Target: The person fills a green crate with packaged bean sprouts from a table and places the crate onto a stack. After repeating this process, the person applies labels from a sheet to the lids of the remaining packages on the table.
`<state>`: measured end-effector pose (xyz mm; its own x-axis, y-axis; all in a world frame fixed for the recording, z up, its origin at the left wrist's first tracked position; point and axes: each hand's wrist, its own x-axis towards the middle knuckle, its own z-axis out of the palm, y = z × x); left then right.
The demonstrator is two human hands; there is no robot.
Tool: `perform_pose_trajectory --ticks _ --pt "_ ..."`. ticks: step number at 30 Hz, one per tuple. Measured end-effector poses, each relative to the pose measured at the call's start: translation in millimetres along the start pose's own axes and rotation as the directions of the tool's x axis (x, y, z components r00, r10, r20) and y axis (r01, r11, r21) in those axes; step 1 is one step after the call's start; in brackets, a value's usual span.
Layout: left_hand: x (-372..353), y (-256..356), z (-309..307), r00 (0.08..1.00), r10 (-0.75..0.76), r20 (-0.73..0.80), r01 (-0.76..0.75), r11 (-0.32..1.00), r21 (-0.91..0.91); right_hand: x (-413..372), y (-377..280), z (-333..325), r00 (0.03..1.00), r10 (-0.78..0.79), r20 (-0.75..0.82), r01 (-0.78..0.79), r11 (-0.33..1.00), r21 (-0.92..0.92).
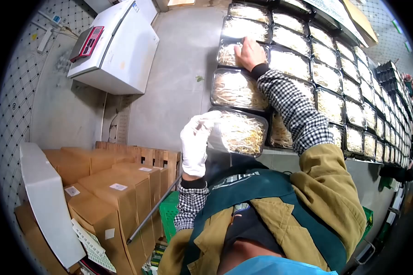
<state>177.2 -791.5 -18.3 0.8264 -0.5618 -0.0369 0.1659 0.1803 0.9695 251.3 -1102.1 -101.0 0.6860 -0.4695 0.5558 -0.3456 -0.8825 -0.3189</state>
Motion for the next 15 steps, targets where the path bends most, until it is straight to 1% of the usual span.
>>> perform_pose_trajectory --ticks 1,2,3,4,5,6,7,8,9,11,12,13,14,15 --pt "-2.5 -6.9 -0.5 0.999 -0.001 -0.048 -0.001 0.999 -0.038 -4.7 1.5 -0.9 1.000 -0.010 -0.016 0.011 0.999 0.040" --pt "-1.3 -12.1 2.3 0.996 0.008 -0.090 -0.015 0.997 -0.075 -9.0 5.9 -6.5 0.998 -0.024 0.056 0.020 0.997 0.076" --pt "3.4 -13.0 8.3 0.991 0.029 -0.128 -0.044 0.992 -0.114 -17.2 0.1 -12.9 0.997 -0.079 0.001 0.076 0.968 0.238" --pt "6.3 -14.1 15.2 0.986 0.066 -0.155 -0.090 0.985 -0.148 -21.4 -29.9 -50.9 0.932 0.030 0.361 -0.148 0.941 0.304" --pt "9.1 -18.3 17.8 0.979 0.030 -0.200 -0.056 0.990 -0.126 -33.9 -51.5 -79.5 0.684 -0.038 0.729 -0.532 0.658 0.533" --pt "13.3 -26.1 19.1 0.970 -0.006 -0.243 -0.019 0.994 -0.103 -46.2 -69.9 -111.6 0.611 -0.235 0.756 -0.548 0.564 0.618" --pt "19.1 -33.5 20.9 0.958 -0.039 -0.284 0.016 0.997 -0.081 -62.5 -72.3 -124.1 0.508 -0.385 0.771 -0.515 0.582 0.630" --pt "26.2 -39.2 24.9 0.947 0.153 -0.281 -0.161 0.987 -0.006 -68.1 -90.1 -149.4 0.487 -0.388 0.782 -0.583 0.523 0.622" --pt "28.4 -36.2 29.1 0.962 0.122 -0.244 -0.128 0.992 -0.009 -66.2 -91.0 -159.2 0.533 -0.337 0.776 -0.596 0.501 0.627" --pt "27.5 -27.4 37.2 0.983 0.057 -0.177 -0.060 0.998 -0.012 -48.2 -67.6 -143.3 0.699 -0.321 0.639 -0.443 0.508 0.739" --pt "26.9 -20.8 41.4 0.988 0.012 -0.151 -0.017 0.999 -0.030 -40.3 -36.9 -97.1 0.817 -0.368 0.444 -0.383 0.229 0.895" --pt "25.5 -12.6 45.5 0.991 -0.033 -0.128 0.027 0.999 -0.045 -13.8 -7.3 -78.2 0.862 -0.293 0.413 -0.248 0.467 0.849" --pt "23.0 -5.3 49.1 0.991 -0.078 -0.106 0.073 0.996 -0.057 19.6 5.0 -69.1 0.897 -0.176 0.405 -0.203 0.650 0.732" --pt "20.5 -1.0 52.1 0.989 -0.121 -0.086 0.116 0.991 -0.070 52.9 17.1 -60.1 0.919 -0.055 0.391 -0.194 0.799 0.569"
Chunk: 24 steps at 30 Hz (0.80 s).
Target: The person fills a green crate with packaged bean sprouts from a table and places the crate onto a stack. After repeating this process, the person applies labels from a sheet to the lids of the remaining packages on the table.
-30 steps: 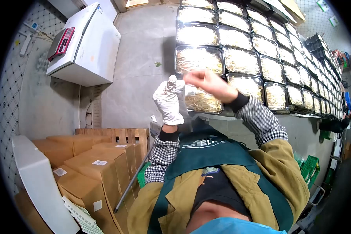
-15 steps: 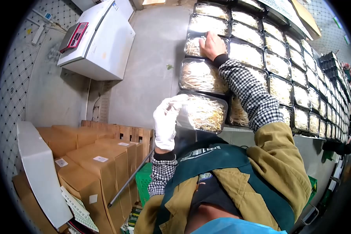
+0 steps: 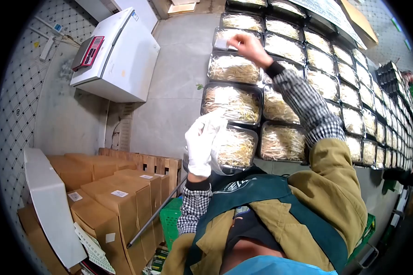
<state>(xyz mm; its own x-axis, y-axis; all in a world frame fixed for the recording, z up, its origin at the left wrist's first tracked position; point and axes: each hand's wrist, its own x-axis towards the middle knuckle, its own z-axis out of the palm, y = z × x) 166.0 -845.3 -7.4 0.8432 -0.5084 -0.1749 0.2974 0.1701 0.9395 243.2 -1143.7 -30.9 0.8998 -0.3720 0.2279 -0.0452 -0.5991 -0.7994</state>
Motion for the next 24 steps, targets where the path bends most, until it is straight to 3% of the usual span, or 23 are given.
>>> perform_pose_trajectory --ticks 2,4,5,6,9,11,12,13,14,15,16,17,18,20,21,22,23,24 --pt "-6.8 9.8 2.9 0.999 0.012 0.039 -0.012 1.000 0.012 60.9 53.5 5.4 0.985 -0.023 -0.173 -0.029 0.954 -0.297" --pt "-9.4 9.3 -2.2 0.999 0.029 0.035 -0.029 1.000 -0.003 82.2 70.4 15.4 0.966 0.165 -0.201 -0.237 0.875 -0.422" --pt "-11.2 12.3 0.7 0.999 0.031 -0.016 -0.031 1.000 -0.001 76.6 78.6 30.1 0.934 0.009 -0.358 -0.224 0.794 -0.565" --pt "-8.2 12.2 -0.8 0.999 0.045 -0.017 -0.045 0.999 0.018 75.9 78.6 33.5 0.938 -0.003 -0.347 -0.215 0.780 -0.587" --pt "-5.5 8.2 0.7 0.994 0.071 -0.079 -0.065 0.995 0.082 77.2 89.4 32.1 0.878 -0.238 -0.415 -0.047 0.820 -0.570" --pt "-0.1 6.6 9.1 0.990 0.116 -0.085 -0.106 0.988 0.113 58.5 83.3 30.3 0.904 -0.267 -0.334 0.102 0.893 -0.439" --pt "4.5 4.3 13.8 0.986 0.142 -0.088 -0.131 0.984 0.120 34.0 56.0 30.6 0.934 -0.262 -0.244 0.188 0.939 -0.289" --pt "8.7 -1.7 15.6 0.982 0.152 -0.113 -0.142 0.985 0.093 3.2 19.6 23.7 0.972 -0.019 0.232 -0.038 0.970 0.241" --pt "11.7 -5.1 18.5 0.979 0.132 -0.153 -0.117 0.988 0.105 -31.2 -18.3 13.1 0.904 -0.029 0.427 -0.031 0.991 0.132" --pt "15.0 -7.6 21.8 0.976 0.112 -0.189 -0.090 0.989 0.118 -66.7 -56.9 3.7 0.769 -0.054 0.637 -0.289 0.859 0.422" --pt "19.4 -11.8 24.6 0.970 0.092 -0.225 -0.063 0.989 0.131 -92.5 -71.5 5.0 0.765 -0.166 0.623 -0.170 0.880 0.443" --pt "30.4 -25.5 21.8 0.938 0.294 -0.182 -0.254 0.943 0.217 -109.9 -81.0 3.8 0.723 -0.084 0.686 -0.354 0.807 0.472" --pt "31.9 -25.3 25.5 0.956 0.253 -0.146 -0.221 0.954 0.203 -112.1 -75.1 1.8 0.773 -0.045 0.633 -0.370 0.778 0.507" --pt "31.3 -24.8 30.8 0.982 0.171 -0.079 -0.155 0.971 0.183 -82.2 -43.6 -2.0 0.907 -0.063 0.417 -0.159 0.864 0.477" --pt "25.0 -5.1 42.1 0.998 0.025 -0.061 -0.018 0.994 0.109 -53.9 -17.5 -7.8 0.975 -0.074 0.211 0.015 0.963 0.271" --pt "20.1 4.9 47.2 0.999 -0.042 -0.032 0.044 0.996 0.075 -11.0 17.4 -11.8 0.988 0.035 0.152 -0.070 0.971 0.228" --pt "15.3 11.4 50.4 0.994 -0.106 -0.003 0.106 0.993 0.042 29.6 36.2 -25.7 0.997 -0.042 -0.061 0.045 0.997 0.063" --pt "11.4 12.5 50.5 0.986 -0.166 0.023 0.166 0.986 0.008 77.1 73.3 -30.8 0.978 -0.051 -0.203 0.023 0.990 -0.139"
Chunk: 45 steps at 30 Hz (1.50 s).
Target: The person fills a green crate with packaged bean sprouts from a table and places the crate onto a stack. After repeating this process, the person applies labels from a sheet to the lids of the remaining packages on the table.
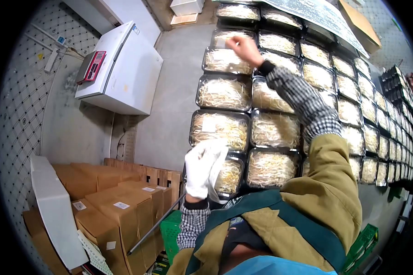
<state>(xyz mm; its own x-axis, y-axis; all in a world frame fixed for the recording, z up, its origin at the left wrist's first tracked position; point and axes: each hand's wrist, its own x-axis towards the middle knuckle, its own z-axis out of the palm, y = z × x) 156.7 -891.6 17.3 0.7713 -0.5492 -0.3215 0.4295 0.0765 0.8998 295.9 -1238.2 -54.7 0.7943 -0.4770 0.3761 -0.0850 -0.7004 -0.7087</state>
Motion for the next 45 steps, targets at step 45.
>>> perform_pose_trajectory --ticks 45 --pt "-49.6 -70.1 100.7 0.908 0.391 -0.153 -0.333 0.893 0.304 -73.2 49.8 -96.6 0.772 -0.079 0.631 0.078 0.996 0.029"
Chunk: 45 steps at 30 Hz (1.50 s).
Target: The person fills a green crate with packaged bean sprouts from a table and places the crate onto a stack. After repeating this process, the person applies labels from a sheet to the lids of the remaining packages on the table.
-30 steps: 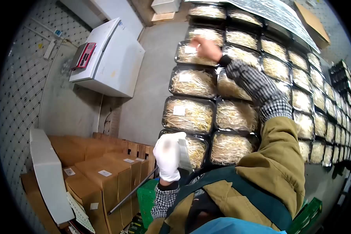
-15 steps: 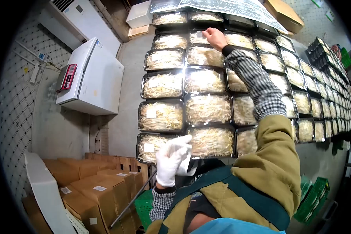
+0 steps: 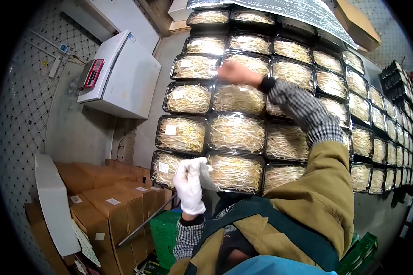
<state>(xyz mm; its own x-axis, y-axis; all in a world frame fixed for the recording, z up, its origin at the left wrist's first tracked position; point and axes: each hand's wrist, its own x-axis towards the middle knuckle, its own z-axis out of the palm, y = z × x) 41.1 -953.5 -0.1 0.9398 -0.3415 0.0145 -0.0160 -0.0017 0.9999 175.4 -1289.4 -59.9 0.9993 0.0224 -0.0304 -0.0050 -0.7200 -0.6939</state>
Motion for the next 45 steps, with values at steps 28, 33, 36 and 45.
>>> perform_pose_trajectory --ticks 28,33,36,45 --pt "-17.3 -29.3 14.2 0.997 0.005 -0.071 -0.008 0.999 -0.045 -166.3 -151.8 48.8 0.953 -0.014 0.302 -0.173 0.793 0.584" --pt "-18.3 -26.6 4.8 0.956 -0.128 0.263 0.177 0.969 -0.172 -166.4 -122.0 52.8 0.998 0.018 -0.065 0.015 0.880 0.475" --pt "-32.3 1.9 0.8 0.898 -0.262 0.353 0.379 0.869 -0.319 -112.0 -69.7 28.4 0.922 0.094 -0.375 -0.106 0.994 -0.011" --pt "-46.7 -1.6 -43.4 0.900 -0.164 0.405 0.284 0.923 -0.259 -66.5 -30.4 60.7 0.782 -0.035 -0.623 -0.277 0.875 -0.397"
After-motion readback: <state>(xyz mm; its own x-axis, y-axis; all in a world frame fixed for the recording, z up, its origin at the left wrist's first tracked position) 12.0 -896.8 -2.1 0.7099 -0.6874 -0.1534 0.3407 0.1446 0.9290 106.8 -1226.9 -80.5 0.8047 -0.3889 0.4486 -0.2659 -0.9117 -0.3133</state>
